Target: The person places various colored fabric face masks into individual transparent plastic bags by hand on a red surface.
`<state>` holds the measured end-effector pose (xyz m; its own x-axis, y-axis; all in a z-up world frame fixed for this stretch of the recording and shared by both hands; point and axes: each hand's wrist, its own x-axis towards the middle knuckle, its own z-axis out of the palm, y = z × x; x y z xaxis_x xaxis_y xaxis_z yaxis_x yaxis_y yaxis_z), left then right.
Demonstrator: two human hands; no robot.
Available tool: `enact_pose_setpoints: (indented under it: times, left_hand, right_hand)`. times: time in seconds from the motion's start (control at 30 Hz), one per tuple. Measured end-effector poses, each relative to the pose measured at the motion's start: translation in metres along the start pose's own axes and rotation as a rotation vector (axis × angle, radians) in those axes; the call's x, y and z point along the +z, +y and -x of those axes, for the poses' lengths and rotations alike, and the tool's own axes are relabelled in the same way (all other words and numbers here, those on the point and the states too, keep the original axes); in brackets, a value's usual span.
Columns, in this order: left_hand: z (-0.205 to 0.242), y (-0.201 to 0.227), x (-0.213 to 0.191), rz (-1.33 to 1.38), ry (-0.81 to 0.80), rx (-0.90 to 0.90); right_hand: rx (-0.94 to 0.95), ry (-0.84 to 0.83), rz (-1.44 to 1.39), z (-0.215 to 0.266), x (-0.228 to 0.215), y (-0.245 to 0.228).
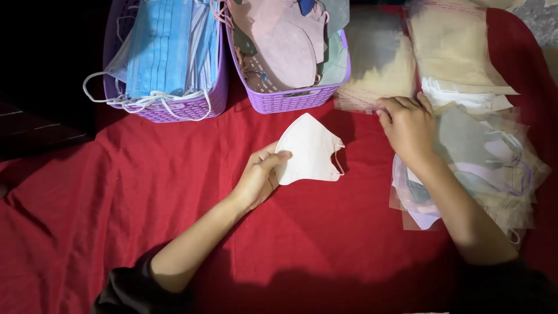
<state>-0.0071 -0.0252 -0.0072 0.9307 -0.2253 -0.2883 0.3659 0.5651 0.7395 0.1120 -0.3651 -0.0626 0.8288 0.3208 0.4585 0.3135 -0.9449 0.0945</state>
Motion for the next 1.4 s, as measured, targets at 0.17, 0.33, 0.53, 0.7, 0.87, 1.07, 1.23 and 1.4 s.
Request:
enact_pose_setpoints:
  times: [0.17, 0.33, 0.53, 0.7, 0.87, 1.07, 1.23, 1.4]
  left_hand:
    - [-0.004, 0.001, -0.004, -0.009, -0.023, -0.028]
    - [0.001, 0.008, 0.004, -0.043, -0.052, -0.032]
    - [-0.004, 0.005, -0.003, -0.039, -0.062, -0.072]
    - [-0.003, 0.008, -0.006, -0.051, -0.062, -0.115]
    - [-0.014, 0.006, -0.021, -0.004, -0.078, -0.168]
    - [-0.017, 0.005, -0.028, -0.011, -0.108, -0.198]
    - [-0.015, 0.008, -0.026, -0.015, -0.126, -0.197]
    - [-0.017, 0.013, -0.022, 0.099, -0.058, -0.32]
  right_hand:
    - [-0.016, 0.04, -0.01, -0.002, -0.017, -0.007]
    - [-0.05, 0.035, 0.0, -0.006, -0.014, -0.02]
    - [0.011, -0.006, -0.031, -0.009, -0.034, -0.023]
    - [0.098, -0.138, -0.226, -0.015, -0.065, -0.034]
    - [0.104, -0.208, -0.344, -0.016, -0.086, -0.05]
    - [0.078, -0.232, -0.364, -0.016, -0.078, -0.045]
    - [0.08, -0.256, -0.337, -0.02, -0.11, -0.047]
    - [-0.084, -0.391, -0.673, -0.019, -0.159, -0.08]
